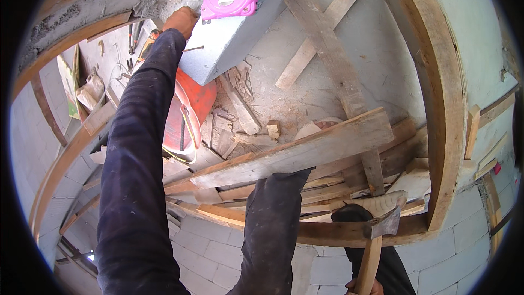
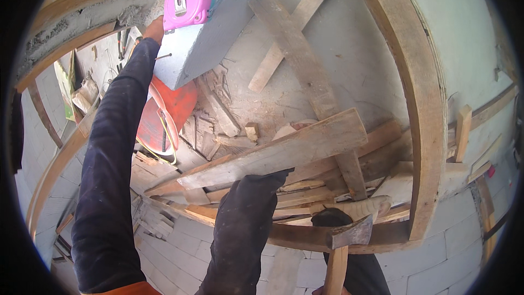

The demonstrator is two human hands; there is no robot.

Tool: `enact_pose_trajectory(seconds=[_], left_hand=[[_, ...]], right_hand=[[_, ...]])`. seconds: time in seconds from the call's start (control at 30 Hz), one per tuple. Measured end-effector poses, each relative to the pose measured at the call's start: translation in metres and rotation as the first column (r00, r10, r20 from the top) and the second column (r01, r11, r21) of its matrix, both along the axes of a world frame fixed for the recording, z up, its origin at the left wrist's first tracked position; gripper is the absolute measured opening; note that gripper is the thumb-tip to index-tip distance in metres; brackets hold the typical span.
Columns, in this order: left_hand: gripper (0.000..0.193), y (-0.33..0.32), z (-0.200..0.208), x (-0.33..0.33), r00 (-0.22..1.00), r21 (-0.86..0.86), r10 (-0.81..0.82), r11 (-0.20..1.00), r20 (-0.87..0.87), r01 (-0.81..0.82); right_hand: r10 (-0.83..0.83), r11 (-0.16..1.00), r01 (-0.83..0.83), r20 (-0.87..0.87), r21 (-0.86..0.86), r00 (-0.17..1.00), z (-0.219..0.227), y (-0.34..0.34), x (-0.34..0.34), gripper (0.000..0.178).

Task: The person constructs a wooden frame by aligning wooden planks and driving nails into them using a small axe.

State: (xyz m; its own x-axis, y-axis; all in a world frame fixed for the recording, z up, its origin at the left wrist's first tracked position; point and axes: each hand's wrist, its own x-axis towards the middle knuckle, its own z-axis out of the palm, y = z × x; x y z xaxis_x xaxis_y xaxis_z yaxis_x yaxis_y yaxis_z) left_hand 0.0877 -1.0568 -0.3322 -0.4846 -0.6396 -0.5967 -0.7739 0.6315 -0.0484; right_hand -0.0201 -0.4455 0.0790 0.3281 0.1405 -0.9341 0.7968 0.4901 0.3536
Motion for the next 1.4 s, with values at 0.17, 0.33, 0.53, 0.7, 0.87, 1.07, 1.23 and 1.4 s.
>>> enact_pose_trajectory(seconds=[0.17, 0.33, 0.53, 0.7, 0.87, 1.07, 1.23, 1.4], left_hand=[[0.037, -0.025, -0.017, 0.021, 0.995, -0.013, -0.001, 1.0, -0.096, 0.0], [0.035, -0.021, -0.005, 0.019, 0.977, 0.068, -0.212, 0.974, -0.033, 0.214], [0.03, -0.033, -0.001, 0.033, 0.97, 0.246, -0.207, 0.941, -0.13, 0.234], [0.032, -0.049, 0.008, 0.048, 0.935, 0.236, -0.226, 0.927, -0.272, 0.293], [0.025, -0.033, 0.046, 0.044, 0.987, 0.361, -0.003, 0.93, -0.161, 0.062], [0.028, -0.006, 0.123, 0.032, 0.945, 0.305, 0.274, 0.928, -0.176, -0.213], [0.013, 0.109, 0.211, -0.011, 0.8, 0.557, 0.413, 0.821, -0.435, -0.121], [0.007, 0.294, 0.367, -0.045, 0.843, 0.751, 0.158, 0.558, -0.514, 0.353]], right_hand=[[0.009, 1.0, -0.009, 0.002, -0.009, 1.0, -0.001, 0.0, -0.005, 0.045], [0.022, 0.999, -0.022, 0.003, -0.028, 1.0, 0.002, -0.005, -0.007, 0.044], [0.073, 0.995, -0.07, 0.033, -0.074, 0.997, 0.007, -0.017, -0.012, 0.044], [0.091, 0.989, -0.088, 0.024, -0.121, 0.996, 0.012, -0.022, -0.016, 0.043], [0.054, 0.99, -0.056, -0.025, -0.129, 0.998, 0.016, -0.016, -0.012, 0.041], [0.018, 0.982, -0.035, -0.095, -0.183, 0.995, 0.022, -0.009, -0.014, 0.038], [0.026, 0.97, -0.088, -0.266, -0.225, 0.964, 0.028, 0.0, -0.007, 0.036], [-0.138, 0.939, -0.101, -0.629, -0.33, 0.765, 0.05, -0.064, -0.034, 0.036]])
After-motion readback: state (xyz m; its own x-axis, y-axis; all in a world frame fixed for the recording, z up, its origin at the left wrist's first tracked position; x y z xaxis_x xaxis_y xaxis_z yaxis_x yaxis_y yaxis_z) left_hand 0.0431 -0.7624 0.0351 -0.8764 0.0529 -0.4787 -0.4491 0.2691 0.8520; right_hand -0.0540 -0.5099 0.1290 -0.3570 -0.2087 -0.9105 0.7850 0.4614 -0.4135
